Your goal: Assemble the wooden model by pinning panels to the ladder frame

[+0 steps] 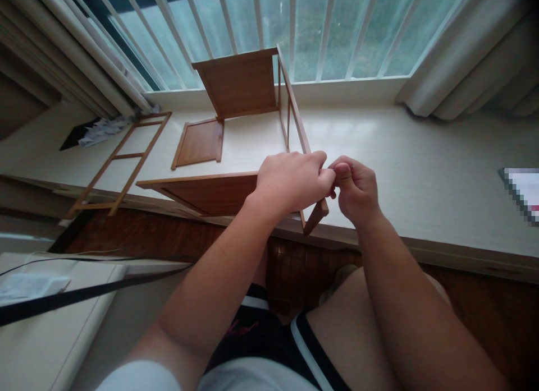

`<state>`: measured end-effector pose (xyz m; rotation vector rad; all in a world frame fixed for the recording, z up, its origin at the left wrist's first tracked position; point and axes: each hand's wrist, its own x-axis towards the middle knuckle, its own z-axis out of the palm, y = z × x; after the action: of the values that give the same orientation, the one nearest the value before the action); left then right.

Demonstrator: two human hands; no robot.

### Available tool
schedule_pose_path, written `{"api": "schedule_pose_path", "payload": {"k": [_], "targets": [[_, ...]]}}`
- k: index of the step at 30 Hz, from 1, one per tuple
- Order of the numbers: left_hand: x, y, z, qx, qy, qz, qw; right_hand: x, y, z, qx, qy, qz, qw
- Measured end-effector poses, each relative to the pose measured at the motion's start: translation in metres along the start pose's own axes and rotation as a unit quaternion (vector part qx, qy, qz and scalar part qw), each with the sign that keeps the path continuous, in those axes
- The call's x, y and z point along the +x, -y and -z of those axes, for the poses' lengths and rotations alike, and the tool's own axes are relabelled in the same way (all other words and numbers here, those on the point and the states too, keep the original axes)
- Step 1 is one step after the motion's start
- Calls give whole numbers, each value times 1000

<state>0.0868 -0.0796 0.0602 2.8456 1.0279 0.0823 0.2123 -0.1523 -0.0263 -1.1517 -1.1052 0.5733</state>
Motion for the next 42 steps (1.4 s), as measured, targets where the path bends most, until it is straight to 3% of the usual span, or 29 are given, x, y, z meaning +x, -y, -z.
{"api": "schedule_pose_path", "payload": {"k": [13,25,35,42], "targets": [[1,1,1,9,1,-2,1000,-3,-1,1,115,49,-22,992],[1,1,-2,18,-10,-7,1000,-1,2,-4,114,16,-24,993],[2,0,0,12,0,7,1000,1,4,-9,130,-39,-77,988],[1,1,0,10,3,10,1000,1,0,-10,119,-38,-96,988]]}}
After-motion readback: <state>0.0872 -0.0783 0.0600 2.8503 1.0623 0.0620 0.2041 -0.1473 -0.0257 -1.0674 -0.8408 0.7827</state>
